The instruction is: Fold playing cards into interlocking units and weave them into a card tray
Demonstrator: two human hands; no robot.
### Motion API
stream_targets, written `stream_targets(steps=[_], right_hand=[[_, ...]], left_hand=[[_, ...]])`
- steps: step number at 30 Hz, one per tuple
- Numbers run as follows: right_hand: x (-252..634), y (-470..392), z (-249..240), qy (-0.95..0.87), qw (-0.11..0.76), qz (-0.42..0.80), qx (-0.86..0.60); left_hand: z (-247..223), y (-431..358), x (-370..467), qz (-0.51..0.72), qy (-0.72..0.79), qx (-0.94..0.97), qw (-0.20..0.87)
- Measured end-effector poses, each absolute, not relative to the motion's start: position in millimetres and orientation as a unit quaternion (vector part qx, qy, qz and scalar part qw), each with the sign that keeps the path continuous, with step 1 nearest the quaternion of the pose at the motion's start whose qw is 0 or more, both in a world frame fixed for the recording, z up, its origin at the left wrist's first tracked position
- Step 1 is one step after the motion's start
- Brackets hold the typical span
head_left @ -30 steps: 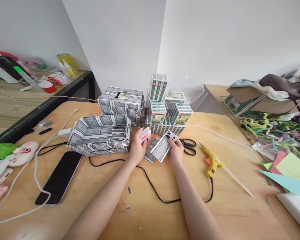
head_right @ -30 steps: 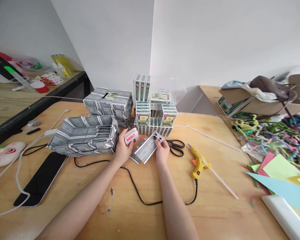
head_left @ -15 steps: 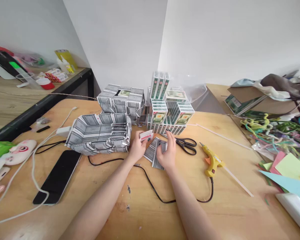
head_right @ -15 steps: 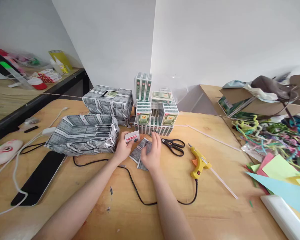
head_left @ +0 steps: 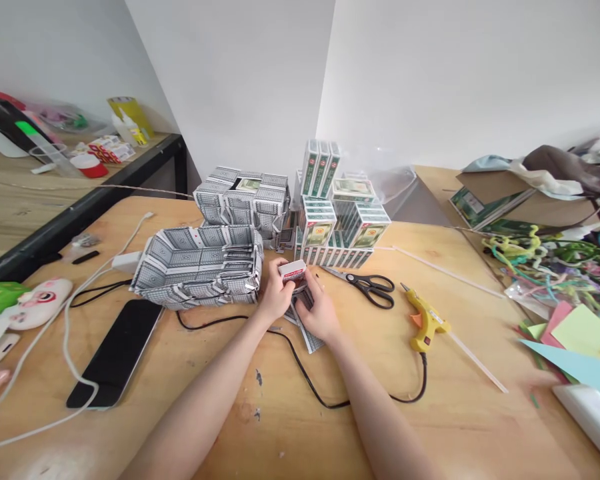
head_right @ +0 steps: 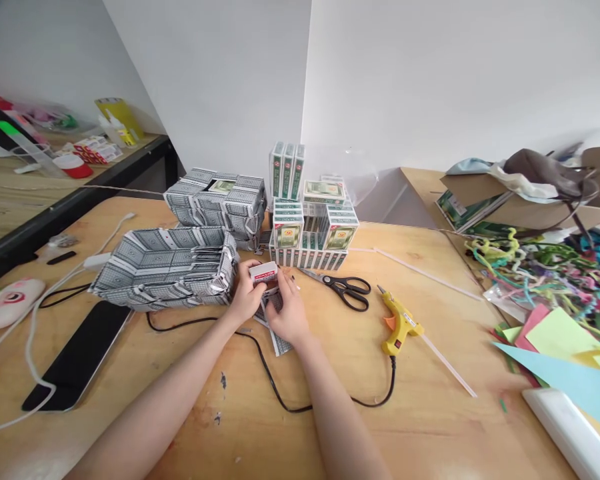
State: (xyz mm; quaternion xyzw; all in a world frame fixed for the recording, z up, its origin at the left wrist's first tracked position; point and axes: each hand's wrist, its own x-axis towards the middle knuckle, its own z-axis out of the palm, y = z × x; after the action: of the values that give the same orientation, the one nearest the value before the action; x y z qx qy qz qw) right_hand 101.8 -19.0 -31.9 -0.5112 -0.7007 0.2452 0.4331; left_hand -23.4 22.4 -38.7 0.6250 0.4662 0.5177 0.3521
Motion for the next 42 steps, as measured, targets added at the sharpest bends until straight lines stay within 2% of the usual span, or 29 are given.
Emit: stream_targets(steps=[15, 24, 29, 32, 36, 40, 42], right_hand=[[110, -16, -29, -0.689, 0.426, 0.305, -0.5], [117, -21, -21, -0.709, 0.336, 0.184, -0.591], [122, -22, -15, -0.654, 0.466, 0.151, -0.576], [120, -21, -14, -0.682, 0.49, 0.117, -0.53], [122, -16, -22, -0.691, 0.478, 0.145, -0.524], [128, -8, -37, -0.626, 0.497, 0.199, -0.567], [128, -7, -43, -0.604, 0.502, 0.223, -0.577]], left_hand=[[-28, 23, -25, 0.484, 0.473, 0.633, 0.377], [-23, 20, -29, 0.448, 0.52, 0.683, 0.249], [-5, 11, -25, 0.316, 0.498, 0.796, 0.137], [3, 6, -23, 0.254, 0.466, 0.842, 0.1], [-4, 9, -23, 0.294, 0.447, 0.833, 0.14], [-23, 17, -24, 0.411, 0.467, 0.738, 0.26], [-30, 19, -23, 0.432, 0.47, 0.704, 0.312]])
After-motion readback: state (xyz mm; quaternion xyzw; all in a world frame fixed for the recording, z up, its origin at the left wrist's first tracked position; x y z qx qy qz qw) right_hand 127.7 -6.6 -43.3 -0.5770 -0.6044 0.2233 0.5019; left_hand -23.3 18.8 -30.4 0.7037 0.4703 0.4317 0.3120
